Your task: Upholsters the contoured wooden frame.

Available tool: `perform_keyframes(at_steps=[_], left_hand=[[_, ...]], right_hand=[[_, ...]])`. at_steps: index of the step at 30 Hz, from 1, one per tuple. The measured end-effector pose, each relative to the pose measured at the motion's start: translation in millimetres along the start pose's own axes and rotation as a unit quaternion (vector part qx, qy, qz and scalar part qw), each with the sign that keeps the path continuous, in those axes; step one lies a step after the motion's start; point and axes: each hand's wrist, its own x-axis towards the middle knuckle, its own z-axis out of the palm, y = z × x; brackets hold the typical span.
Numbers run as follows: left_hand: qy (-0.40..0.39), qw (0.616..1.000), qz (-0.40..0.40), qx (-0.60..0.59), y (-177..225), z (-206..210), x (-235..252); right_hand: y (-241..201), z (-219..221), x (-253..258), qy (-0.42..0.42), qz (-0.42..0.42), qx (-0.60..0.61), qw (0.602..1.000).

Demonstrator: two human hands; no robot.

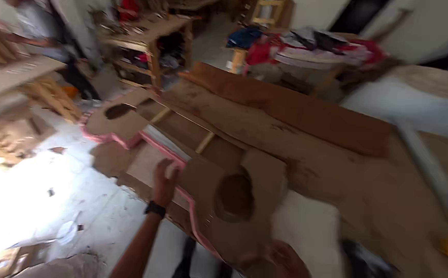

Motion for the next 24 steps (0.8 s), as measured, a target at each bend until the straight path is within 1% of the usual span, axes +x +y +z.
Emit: perform_keyframes(at_steps=[4,6,7,9,11,14,15,17,19,22,24], left_hand=[[-0.062,0.995,0.033,-0.064,8.7,38.5,-90.6],[-0.127,0.988,0.057,-0.072,26.1,61.9,-143.2],[-0.173,0.98,0.07,-0.067,34.9,74.2,-165.4],[-0.261,0.96,0.094,-0.038,48.7,99.5,-195.9],[-0.31,0.945,0.098,0.019,57.6,118.6,-212.4],[-0.317,0.933,0.108,0.131,62.0,132.8,-232.1],[-0.31,0.929,0.123,0.162,59.4,132.7,-238.8],[-0.299,0.921,0.159,0.191,51.2,129.6,-240.6],[-0.287,0.916,0.198,0.197,38.3,126.6,-233.6],[-0.281,0.906,0.262,0.18,16.3,128.2,-222.7],[-0.301,0.904,0.28,0.118,9.0,132.3,-214.1]], right_hand=[[35.6,-7.4,-0.1,0.002,0.021,0.034,0.999],[44.0,-9.3,-3.1,-0.029,0.025,0.075,0.996],[46.7,-9.2,-4.0,-0.045,0.029,0.096,0.994],[51.7,-8.2,1.4,-0.073,0.04,0.109,0.991],[53.8,-4.6,13.9,-0.098,0.052,0.073,0.991],[51.1,-9.7,28.0,-0.151,0.052,0.028,0.987],[50.6,-17.5,25.3,-0.149,0.037,0.035,0.988],[51.7,-49.8,14.9,-0.094,-0.005,0.054,0.994],[66.1,-98.7,5.4,-0.007,-0.031,0.055,0.998],[118.1,-171.1,1.6,0.123,-0.025,0.01,0.992],[150.0,-206.2,8.4,0.192,-0.013,-0.02,0.981]])
